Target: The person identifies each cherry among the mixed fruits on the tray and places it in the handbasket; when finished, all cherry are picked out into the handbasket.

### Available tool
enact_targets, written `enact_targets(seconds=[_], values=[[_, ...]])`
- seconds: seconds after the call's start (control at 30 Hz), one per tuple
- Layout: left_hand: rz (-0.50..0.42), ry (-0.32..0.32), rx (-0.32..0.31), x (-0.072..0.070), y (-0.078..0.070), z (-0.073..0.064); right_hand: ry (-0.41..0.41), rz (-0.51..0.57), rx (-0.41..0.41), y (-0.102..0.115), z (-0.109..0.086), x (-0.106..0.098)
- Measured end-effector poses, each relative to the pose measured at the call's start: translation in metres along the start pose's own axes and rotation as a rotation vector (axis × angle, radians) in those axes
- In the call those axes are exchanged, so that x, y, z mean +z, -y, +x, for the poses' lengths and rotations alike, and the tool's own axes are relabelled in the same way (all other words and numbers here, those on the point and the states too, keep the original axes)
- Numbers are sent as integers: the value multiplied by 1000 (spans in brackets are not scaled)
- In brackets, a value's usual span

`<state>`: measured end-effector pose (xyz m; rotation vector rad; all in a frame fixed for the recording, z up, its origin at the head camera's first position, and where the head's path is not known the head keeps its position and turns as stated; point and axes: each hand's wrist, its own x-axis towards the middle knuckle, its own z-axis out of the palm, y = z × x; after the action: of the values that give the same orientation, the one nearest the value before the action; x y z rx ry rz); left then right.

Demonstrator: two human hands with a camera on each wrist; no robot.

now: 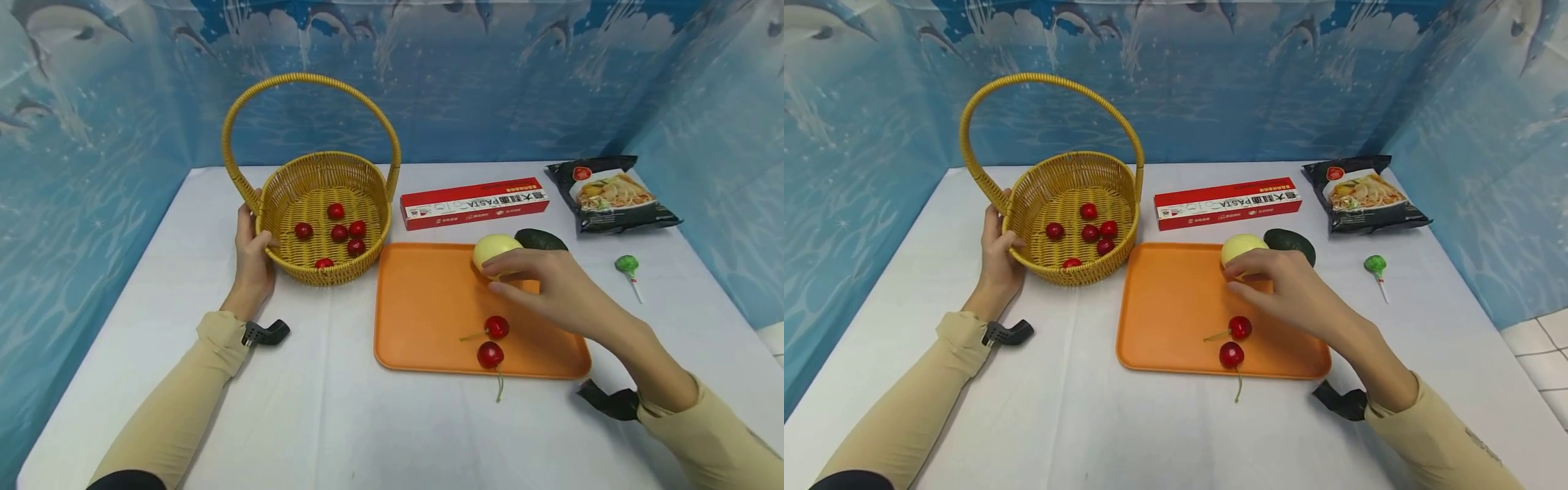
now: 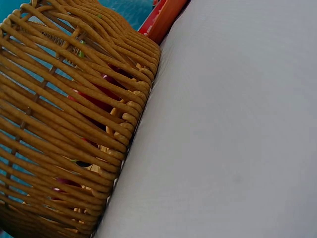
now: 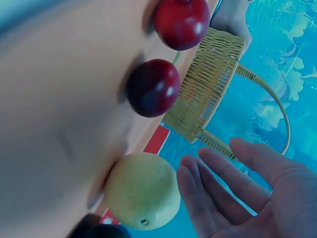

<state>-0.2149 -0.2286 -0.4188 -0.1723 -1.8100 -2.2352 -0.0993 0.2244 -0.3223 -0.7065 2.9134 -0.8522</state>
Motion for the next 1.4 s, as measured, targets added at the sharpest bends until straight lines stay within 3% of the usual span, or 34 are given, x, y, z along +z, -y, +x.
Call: enact_targets(seconds=[0.27,0.63,0.93,1.4], values=[[-15,-5,4,-1,-2,0,36,-1,1,-9,-15,4],[-33,-3,2,-1,-2,-2,248,119,6,-16,-23,11],[-14,-10,0,0,-1,-1,270,95,-55,-15,-20,18],[-4,-5,-4,1,-2,1,296,-5,-60,3,4,28]])
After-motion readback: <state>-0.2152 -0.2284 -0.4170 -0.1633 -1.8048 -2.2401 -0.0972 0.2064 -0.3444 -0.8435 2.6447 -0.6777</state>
